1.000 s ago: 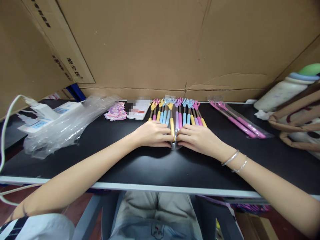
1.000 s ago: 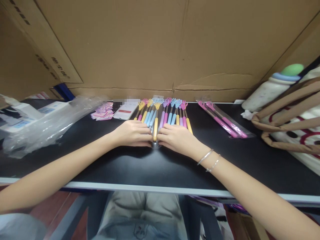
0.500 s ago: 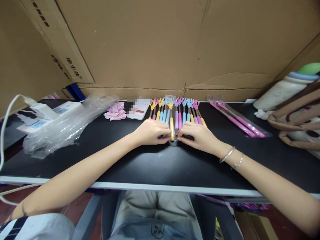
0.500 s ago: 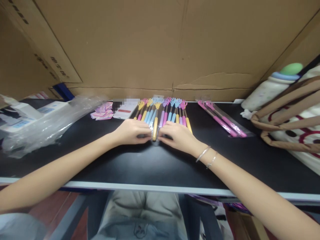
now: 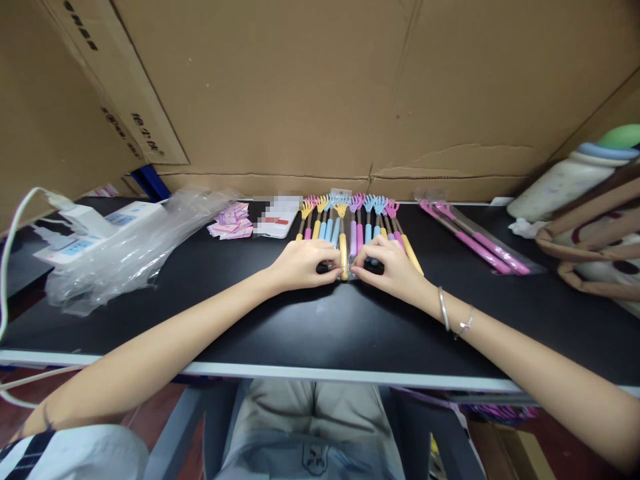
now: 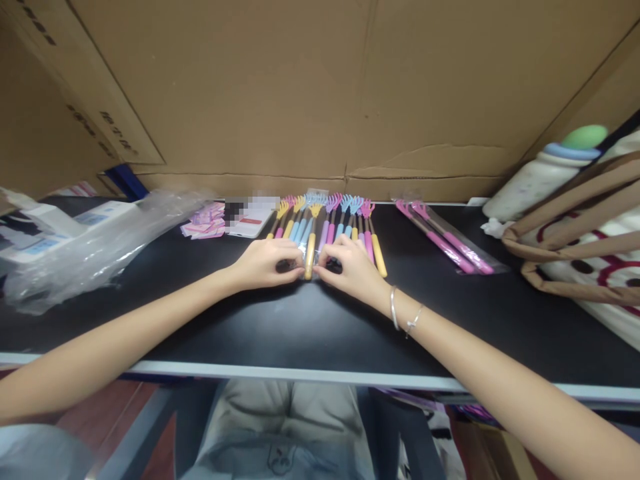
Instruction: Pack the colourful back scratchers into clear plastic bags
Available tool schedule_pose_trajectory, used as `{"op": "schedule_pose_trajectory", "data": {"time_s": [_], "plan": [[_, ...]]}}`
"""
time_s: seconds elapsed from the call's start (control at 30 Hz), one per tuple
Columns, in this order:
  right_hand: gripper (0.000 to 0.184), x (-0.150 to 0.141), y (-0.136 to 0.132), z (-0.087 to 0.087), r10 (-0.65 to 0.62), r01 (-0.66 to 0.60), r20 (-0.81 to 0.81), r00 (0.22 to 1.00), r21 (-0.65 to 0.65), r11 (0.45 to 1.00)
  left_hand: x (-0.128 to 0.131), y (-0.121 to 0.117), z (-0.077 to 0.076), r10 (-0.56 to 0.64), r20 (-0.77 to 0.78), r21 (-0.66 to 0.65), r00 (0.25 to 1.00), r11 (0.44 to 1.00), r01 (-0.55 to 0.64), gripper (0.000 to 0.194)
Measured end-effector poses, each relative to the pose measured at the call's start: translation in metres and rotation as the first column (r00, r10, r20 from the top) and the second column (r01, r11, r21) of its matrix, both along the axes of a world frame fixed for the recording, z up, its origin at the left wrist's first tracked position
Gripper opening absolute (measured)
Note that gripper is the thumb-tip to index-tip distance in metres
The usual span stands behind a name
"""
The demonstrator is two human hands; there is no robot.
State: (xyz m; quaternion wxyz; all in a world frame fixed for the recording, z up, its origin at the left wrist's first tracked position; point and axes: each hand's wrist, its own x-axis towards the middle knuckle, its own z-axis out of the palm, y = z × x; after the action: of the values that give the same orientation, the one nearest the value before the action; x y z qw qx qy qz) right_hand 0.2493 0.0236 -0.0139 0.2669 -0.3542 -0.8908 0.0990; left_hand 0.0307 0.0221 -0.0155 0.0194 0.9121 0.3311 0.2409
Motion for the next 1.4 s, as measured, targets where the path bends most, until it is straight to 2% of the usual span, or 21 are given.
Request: {"op": "schedule_pose_trajectory", "data": {"time_s": [0.2,0.43,0.6,0.8,1.07,1.23,1.4], "plan": [[0.016,-0.003,0.0,-0.004,-0.03,0.03,-0.033,0.999,0.008,1.0,0.001,-0.001,0.0,0.02,0.051,-0.088,0.998,0.996,-0.015,0.01],[0.013,-0.002,0.001,-0.006,-0.025,0.025,-0.032,0.999,-0.004,1.0,0.002,0.0,0.0,0.074,0.103,-0.276,0.992,0.96,-0.042,0.014],[0.007,-0.003,0.0,-0.006,-0.019,0.02,-0.027,0.999,0.009,1.0,0.001,0.001,0.0,0.068,0.099,-0.311,0.993,0.95,-0.034,0.012],[0.005,-0.003,0.0,-0.006,-0.013,0.013,-0.011,1.0,0.03,0.999,0.0,0.001,0.0,0.051,0.053,-0.251,0.997,0.967,-0.036,0.012],[0.009,-0.001,-0.001,-0.006,-0.039,0.03,0.081,0.996,0.113,0.993,0.001,-0.002,0.005,0.142,-0.013,-0.155,0.99,0.977,-0.143,0.012],[0.011,0.0,-0.001,-0.001,-0.019,-0.003,0.145,0.989,0.148,0.989,-0.001,-0.001,0.005,0.131,-0.06,0.036,0.99,0.991,-0.129,0.011],[0.015,0.002,-0.003,0.004,-0.02,-0.028,0.21,0.978,0.221,0.975,-0.004,-0.001,0.009,0.077,-0.139,0.15,0.987,0.987,-0.055,0.014]]}}
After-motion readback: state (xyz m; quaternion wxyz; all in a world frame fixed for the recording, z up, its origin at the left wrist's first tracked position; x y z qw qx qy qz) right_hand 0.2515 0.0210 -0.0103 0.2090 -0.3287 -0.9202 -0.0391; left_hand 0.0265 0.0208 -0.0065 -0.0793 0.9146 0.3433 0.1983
